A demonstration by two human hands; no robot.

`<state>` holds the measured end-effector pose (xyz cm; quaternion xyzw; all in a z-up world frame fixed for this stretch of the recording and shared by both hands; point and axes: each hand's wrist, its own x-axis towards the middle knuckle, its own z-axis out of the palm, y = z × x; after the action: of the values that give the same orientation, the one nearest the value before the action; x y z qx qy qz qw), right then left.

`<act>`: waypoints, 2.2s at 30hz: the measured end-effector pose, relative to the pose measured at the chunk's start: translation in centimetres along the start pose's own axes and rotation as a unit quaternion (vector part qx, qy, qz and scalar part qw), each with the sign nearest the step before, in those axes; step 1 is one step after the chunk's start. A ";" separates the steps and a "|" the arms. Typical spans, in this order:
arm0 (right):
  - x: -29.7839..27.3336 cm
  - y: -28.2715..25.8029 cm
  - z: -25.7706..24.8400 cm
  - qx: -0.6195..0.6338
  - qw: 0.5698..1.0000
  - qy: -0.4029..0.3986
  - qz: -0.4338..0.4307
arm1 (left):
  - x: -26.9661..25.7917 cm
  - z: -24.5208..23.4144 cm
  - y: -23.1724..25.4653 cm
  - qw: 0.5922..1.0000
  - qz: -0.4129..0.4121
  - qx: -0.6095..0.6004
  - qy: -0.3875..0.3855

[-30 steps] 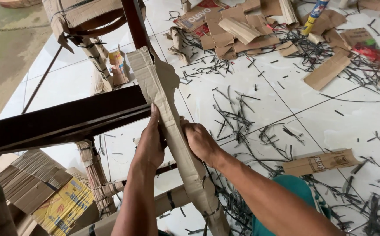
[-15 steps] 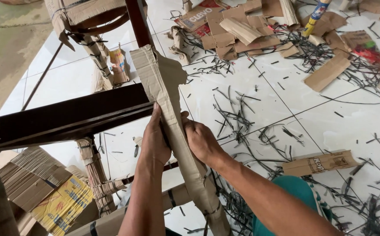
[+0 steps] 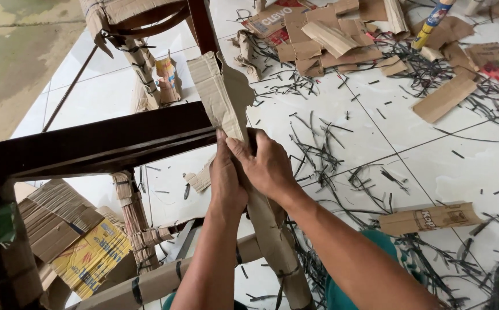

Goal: Wrapping wooden chair legs with cardboard and securing them with plastic ties

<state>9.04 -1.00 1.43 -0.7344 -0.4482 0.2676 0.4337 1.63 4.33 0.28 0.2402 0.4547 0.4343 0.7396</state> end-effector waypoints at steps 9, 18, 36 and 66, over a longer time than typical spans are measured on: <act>2.8 3.0 0.2 0.064 0.996 -0.057 0.003 | 0.2 -0.4 0.9 0.999 -0.031 -0.015 -0.019; 2.5 1.0 -0.3 0.047 0.997 -0.062 0.010 | 8.4 -4.2 -5.0 0.994 0.070 0.012 0.087; 2.2 -0.1 0.9 0.011 1.000 -0.002 0.008 | -0.4 -0.5 -0.4 0.958 0.181 0.186 0.124; 7.6 12.4 5.5 0.186 0.977 0.028 0.103 | 1.5 -1.6 -3.0 0.996 0.057 0.027 0.070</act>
<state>13.44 5.18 -12.16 -0.6904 -0.3002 0.3684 0.5454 1.75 4.03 -3.43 0.2546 0.5029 0.4787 0.6732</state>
